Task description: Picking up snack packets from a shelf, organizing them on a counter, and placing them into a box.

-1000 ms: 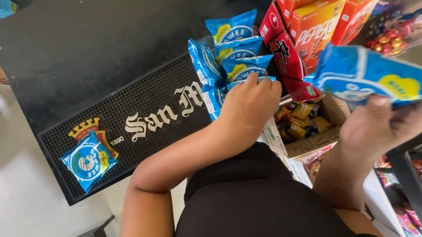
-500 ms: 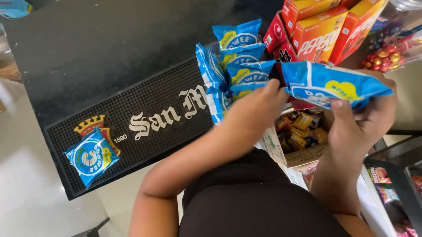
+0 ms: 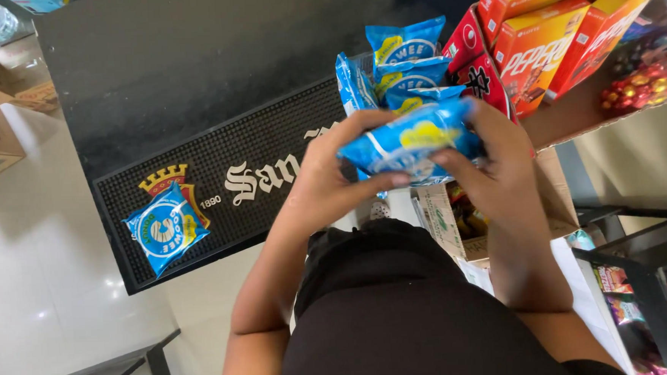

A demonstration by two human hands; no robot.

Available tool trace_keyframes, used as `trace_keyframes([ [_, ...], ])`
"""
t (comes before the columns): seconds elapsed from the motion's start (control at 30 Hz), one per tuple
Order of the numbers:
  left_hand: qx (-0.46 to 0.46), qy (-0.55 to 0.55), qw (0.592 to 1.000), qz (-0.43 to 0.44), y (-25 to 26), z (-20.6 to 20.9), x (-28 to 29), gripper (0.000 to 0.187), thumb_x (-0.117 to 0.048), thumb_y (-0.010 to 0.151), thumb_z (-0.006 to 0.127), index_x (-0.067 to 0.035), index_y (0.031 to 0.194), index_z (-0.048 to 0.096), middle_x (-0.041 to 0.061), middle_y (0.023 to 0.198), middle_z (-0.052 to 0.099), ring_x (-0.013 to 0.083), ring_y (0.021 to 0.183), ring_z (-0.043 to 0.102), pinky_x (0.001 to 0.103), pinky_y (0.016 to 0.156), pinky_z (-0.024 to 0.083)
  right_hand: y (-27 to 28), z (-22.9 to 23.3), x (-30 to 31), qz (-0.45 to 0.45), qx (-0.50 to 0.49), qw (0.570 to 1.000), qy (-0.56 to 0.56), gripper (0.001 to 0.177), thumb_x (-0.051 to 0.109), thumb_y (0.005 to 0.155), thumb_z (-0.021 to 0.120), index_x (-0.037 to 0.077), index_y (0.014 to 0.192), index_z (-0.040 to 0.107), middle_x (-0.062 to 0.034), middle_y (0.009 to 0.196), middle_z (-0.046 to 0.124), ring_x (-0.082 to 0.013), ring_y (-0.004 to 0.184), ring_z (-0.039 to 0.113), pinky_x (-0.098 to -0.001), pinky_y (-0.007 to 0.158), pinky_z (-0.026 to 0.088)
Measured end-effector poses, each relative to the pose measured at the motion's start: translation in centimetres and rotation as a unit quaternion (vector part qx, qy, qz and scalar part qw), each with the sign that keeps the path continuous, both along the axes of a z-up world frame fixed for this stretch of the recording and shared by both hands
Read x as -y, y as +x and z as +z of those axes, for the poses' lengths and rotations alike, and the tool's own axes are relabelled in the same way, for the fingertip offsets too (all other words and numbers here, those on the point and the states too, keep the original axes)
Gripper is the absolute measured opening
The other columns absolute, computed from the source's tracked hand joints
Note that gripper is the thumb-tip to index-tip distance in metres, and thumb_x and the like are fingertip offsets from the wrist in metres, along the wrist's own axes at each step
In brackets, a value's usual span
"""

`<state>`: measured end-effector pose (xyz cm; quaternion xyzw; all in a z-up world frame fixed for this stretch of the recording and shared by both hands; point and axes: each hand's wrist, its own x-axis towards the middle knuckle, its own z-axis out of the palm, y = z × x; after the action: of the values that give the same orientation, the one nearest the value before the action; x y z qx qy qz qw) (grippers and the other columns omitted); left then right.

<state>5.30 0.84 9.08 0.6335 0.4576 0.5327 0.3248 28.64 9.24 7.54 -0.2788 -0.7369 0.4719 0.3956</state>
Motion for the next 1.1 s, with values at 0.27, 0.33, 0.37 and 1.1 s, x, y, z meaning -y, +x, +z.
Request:
trace_keyframes([
  [0.27, 0.314, -0.090, 0.932, 0.160, -3.7, -3.5, 1.4, 0.037, -0.010, 0.094, 0.079, 0.000, 0.124, 0.059, 0.008, 0.108, 0.072, 0.0144, 0.099, 0.073, 0.029, 0.087, 0.061, -0.9, 2.9, 0.1, -0.024, -0.058, 0.996, 0.064, 0.014, 0.007, 0.112, 0.057, -0.001, 0.124, 0.061, -0.0069, 0.115, 0.063, -0.0128, 0.099, 0.062, -0.0244, 0.088, 0.053],
  [0.33, 0.325, -0.090, 0.924, 0.180, -4.3, -4.2, 1.6, 0.035, -0.010, 0.094, 0.078, 0.001, 0.122, 0.059, 0.009, 0.106, 0.072, 0.0136, 0.096, 0.072, 0.028, 0.083, 0.061, -0.4, 3.3, 0.6, -0.044, -0.068, 0.994, 0.068, 0.011, 0.006, 0.113, 0.056, 0.001, 0.120, 0.063, -0.0056, 0.111, 0.065, -0.0117, 0.093, 0.062, -0.0235, 0.084, 0.052],
  [0.37, 0.328, -0.087, 0.922, 0.186, -4.4, -4.7, 1.6, 0.036, -0.011, 0.094, 0.079, 0.000, 0.122, 0.059, 0.009, 0.106, 0.072, 0.0131, 0.096, 0.071, 0.028, 0.084, 0.060, -0.4, 3.6, 0.8, -0.042, -0.027, 0.996, 0.077, 0.011, 0.007, 0.112, 0.058, 0.001, 0.118, 0.064, -0.0053, 0.110, 0.066, -0.0115, 0.092, 0.063, -0.0238, 0.083, 0.052],
  [1.1, 0.356, -0.123, 0.916, 0.137, -6.3, -8.4, 3.1, 0.037, -0.013, 0.095, 0.079, 0.000, 0.123, 0.058, 0.009, 0.108, 0.071, 0.0130, 0.098, 0.070, 0.027, 0.088, 0.057, -1.7, 1.1, 0.0, 0.032, 0.291, 0.941, 0.170, 0.036, 0.012, 0.071, 0.083, 0.008, 0.106, 0.075, -0.0069, 0.104, 0.061, -0.0285, 0.106, 0.055, -0.0401, 0.094, 0.045],
])
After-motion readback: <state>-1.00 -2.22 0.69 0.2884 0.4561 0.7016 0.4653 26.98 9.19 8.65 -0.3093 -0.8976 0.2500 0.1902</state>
